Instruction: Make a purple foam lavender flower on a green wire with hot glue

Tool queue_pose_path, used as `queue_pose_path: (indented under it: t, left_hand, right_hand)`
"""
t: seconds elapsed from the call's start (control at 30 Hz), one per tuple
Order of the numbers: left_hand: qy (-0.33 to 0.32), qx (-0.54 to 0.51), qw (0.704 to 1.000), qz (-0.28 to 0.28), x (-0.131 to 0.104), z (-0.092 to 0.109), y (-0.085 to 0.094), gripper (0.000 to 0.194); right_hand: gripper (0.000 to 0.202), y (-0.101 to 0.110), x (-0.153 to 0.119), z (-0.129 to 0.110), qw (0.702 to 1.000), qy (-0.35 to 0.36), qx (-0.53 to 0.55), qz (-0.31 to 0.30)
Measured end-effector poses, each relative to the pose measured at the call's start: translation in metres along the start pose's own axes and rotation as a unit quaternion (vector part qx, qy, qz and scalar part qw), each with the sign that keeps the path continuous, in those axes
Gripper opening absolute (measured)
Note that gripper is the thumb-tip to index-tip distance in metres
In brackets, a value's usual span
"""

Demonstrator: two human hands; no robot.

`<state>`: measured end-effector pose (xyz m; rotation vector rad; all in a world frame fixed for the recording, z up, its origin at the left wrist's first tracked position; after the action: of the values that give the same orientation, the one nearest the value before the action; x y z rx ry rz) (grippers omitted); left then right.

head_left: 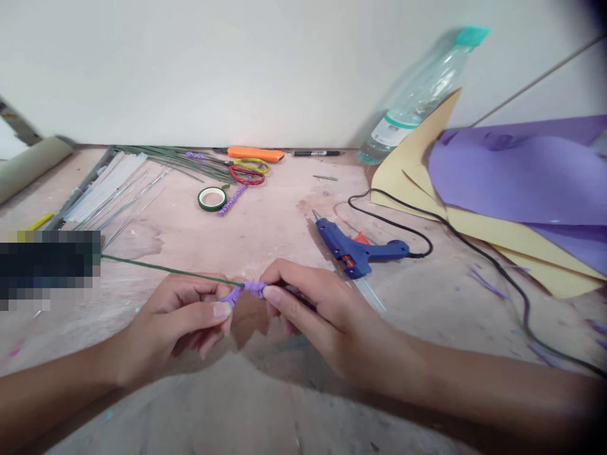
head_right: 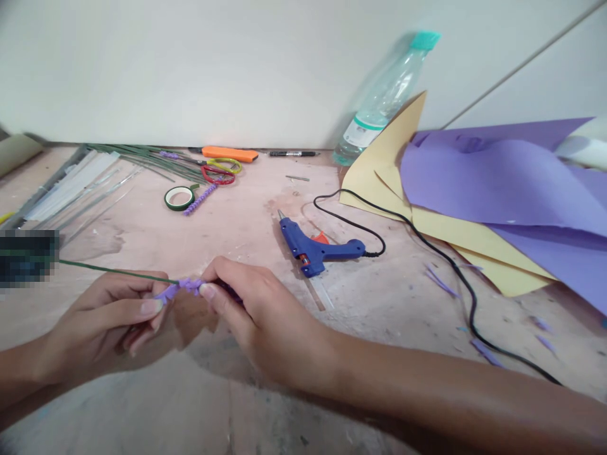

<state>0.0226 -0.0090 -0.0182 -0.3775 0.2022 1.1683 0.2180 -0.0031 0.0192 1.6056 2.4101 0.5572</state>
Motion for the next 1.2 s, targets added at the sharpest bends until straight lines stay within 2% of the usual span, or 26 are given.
queue_pose_path:
  t: [0.13, 0.47, 0.67, 0.8, 0.9, 1.07, 1.2]
  left_hand:
    - [0.002, -0.006, 1.000, 0.000, -0.0003, -0.0005, -0.0011, 0.036]
    - [0.002, 0.017, 1.000, 0.017, -0.0003, 0.0000, 0.0007, 0.035]
    - [-0.004, 0.018, 1.000, 0.011, -0.0015, 0.0003, 0.0000, 0.033]
    - [-0.010, 0.019, 1.000, 0.016, -0.0019, 0.0001, 0.0003, 0.033]
    - [-0.018, 0.040, 0.999, 0.017, -0.0020, 0.0001, 0.0010, 0.034]
    - [-0.054, 0.093, 0.994, 0.000, -0.0025, -0.0011, 0.0030, 0.030]
    - [-0.090, 0.142, 0.986, -0.015, -0.0026, -0.0016, 0.0039, 0.033]
  right_hand:
    - [0.020, -0.0012, -0.0002, 0.0021, 0.999, -0.026, 0.021, -0.016]
    - [0.011, -0.0039, -0.0047, 0.0021, 0.999, -0.039, 0.001, -0.023]
    - [0.010, -0.0030, -0.0045, -0.0010, 0.997, -0.053, 0.007, -0.049]
    - [0.026, -0.0033, -0.0031, -0.0012, 0.996, -0.040, 0.029, -0.071]
    - [0.032, -0.0048, -0.0033, 0.0012, 0.997, -0.035, 0.029, -0.059]
    - [0.023, -0.0056, -0.0040, 0.0021, 0.999, -0.019, 0.033, -0.021]
    - [0.025, -0.0061, -0.0039, 0.0013, 0.999, -0.007, 0.032, -0.015]
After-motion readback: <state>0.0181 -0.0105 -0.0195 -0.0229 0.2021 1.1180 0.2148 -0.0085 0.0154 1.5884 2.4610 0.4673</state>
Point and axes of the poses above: each hand's wrist, its own x-axis towards the middle knuckle, its own y-axis out of the back of the hand, z = x × y, the point moved 3 cm from there along x, towards the middle knuckle, and after that the axes turned 11 degrees about z, right-handed, at the moved point
